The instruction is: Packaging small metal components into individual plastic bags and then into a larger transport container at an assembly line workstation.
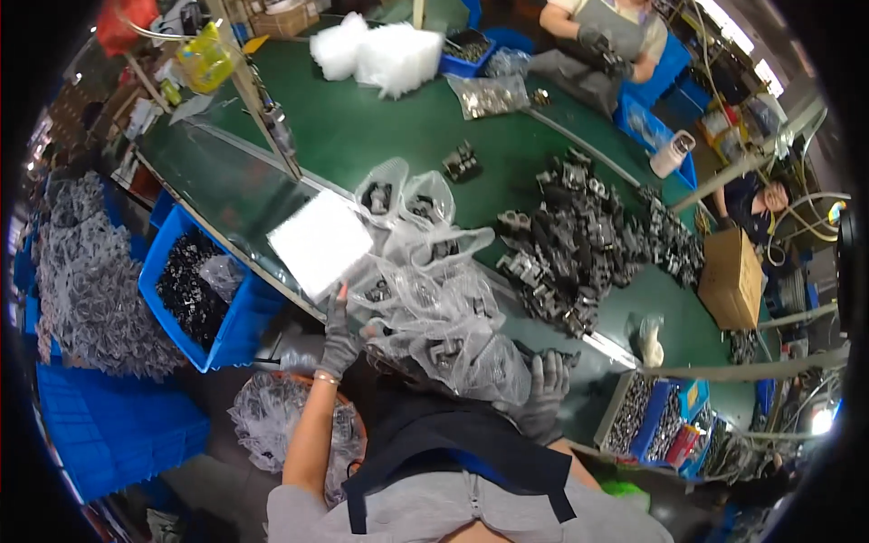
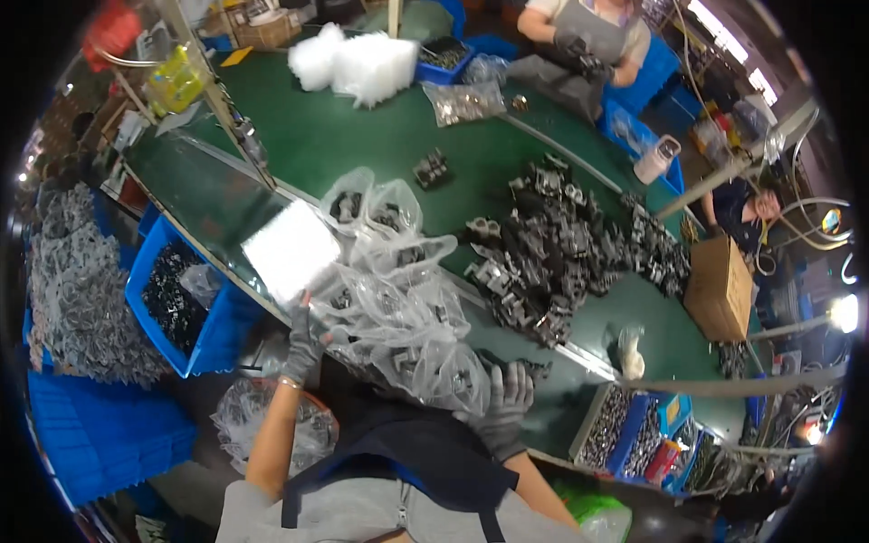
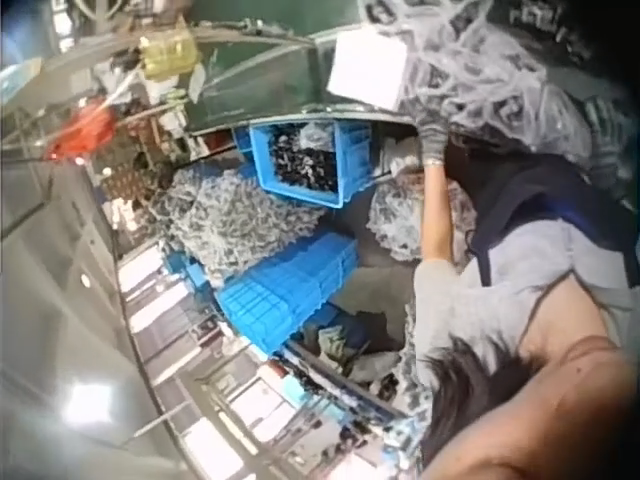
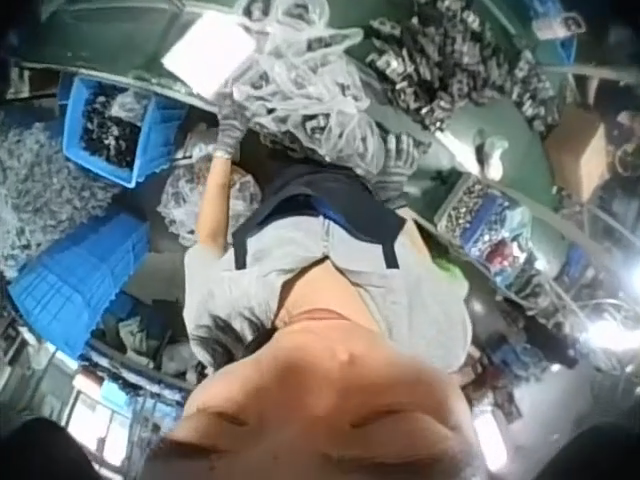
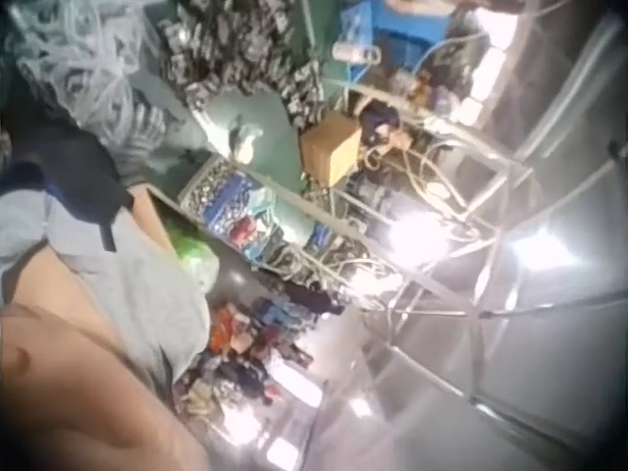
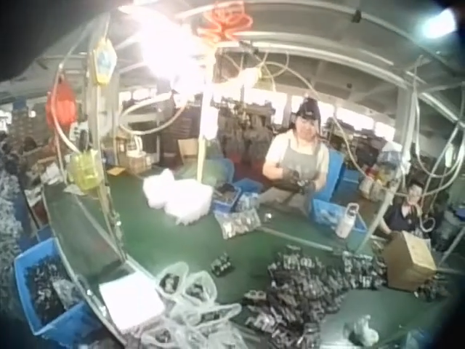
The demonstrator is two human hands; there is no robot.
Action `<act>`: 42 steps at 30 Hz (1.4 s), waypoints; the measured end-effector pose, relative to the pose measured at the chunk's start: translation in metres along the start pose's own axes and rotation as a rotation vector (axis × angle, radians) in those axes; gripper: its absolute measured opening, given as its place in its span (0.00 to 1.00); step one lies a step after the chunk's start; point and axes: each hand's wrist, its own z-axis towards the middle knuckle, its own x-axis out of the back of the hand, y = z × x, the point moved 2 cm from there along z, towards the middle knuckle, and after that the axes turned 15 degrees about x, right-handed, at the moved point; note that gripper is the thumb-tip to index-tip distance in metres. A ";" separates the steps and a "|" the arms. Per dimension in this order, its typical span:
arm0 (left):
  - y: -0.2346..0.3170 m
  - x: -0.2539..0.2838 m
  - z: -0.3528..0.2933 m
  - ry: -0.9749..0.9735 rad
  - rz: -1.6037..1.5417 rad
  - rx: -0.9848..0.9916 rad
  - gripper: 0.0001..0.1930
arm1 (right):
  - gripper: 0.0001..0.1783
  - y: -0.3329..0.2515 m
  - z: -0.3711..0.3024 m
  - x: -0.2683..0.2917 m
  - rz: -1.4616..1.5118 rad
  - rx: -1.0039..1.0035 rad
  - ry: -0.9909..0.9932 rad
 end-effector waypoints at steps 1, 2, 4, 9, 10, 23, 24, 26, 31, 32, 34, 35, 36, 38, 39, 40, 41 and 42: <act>0.007 0.002 -0.008 -0.020 -0.006 0.003 0.51 | 0.59 0.008 -0.004 -0.017 -0.001 0.042 -0.058; 0.016 0.004 -0.017 -0.048 -0.053 -0.002 0.53 | 0.60 0.019 -0.008 -0.035 0.000 0.091 -0.115; 0.026 0.003 -0.033 -0.084 -0.147 -0.014 0.56 | 0.62 0.035 -0.011 -0.076 0.148 0.121 -0.169; 0.045 -0.040 -0.031 0.087 0.179 0.026 0.57 | 0.62 0.005 0.026 -0.123 0.579 0.363 -0.129; 0.045 -0.046 -0.024 0.114 0.222 0.042 0.55 | 0.58 -0.008 0.030 -0.135 0.581 0.218 -0.427; 0.057 -0.152 0.030 -0.287 0.499 0.131 0.22 | 0.25 0.051 0.029 -0.225 0.481 0.160 -0.237; 0.050 -0.170 0.029 -0.328 0.415 0.093 0.23 | 0.25 0.080 0.022 -0.236 0.478 0.181 -0.034; 0.016 -0.165 -0.004 -0.010 0.510 0.042 0.28 | 0.25 0.023 0.035 -0.195 0.506 0.171 -0.294; 0.043 -0.123 -0.014 -0.365 0.349 0.167 0.29 | 0.22 0.000 0.043 -0.172 0.672 -0.077 -0.302; 0.061 -0.119 -0.009 -0.386 0.331 0.150 0.29 | 0.22 0.005 0.041 -0.171 0.709 -0.142 -0.251; 0.098 -0.100 -0.001 -0.434 0.262 0.116 0.30 | 0.21 0.013 0.040 -0.168 0.804 -0.245 -0.158; 0.106 -0.095 -0.002 -0.442 0.235 0.120 0.30 | 0.21 0.014 0.042 -0.164 0.810 -0.236 -0.177; 0.106 -0.102 -0.008 -0.438 0.235 0.143 0.30 | 0.22 0.017 0.044 -0.158 0.730 -0.182 -0.200; 0.094 -0.111 -0.011 -0.328 0.253 0.158 0.30 | 0.23 0.010 0.058 -0.153 0.579 -0.079 -0.215; 0.087 -0.114 -0.012 -0.274 0.263 0.163 0.30 | 0.23 0.006 0.063 -0.156 0.593 -0.073 -0.218; 0.090 -0.113 -0.011 -0.280 0.270 0.168 0.30 | 0.23 0.004 0.065 -0.157 0.550 0.000 -0.169; 0.094 -0.110 -0.011 -0.298 0.248 0.176 0.30 | 0.23 0.003 0.066 -0.158 0.504 0.073 -0.119; 0.100 -0.107 -0.010 -0.316 0.224 0.183 0.30 | 0.23 0.001 0.067 -0.158 0.457 0.145 -0.069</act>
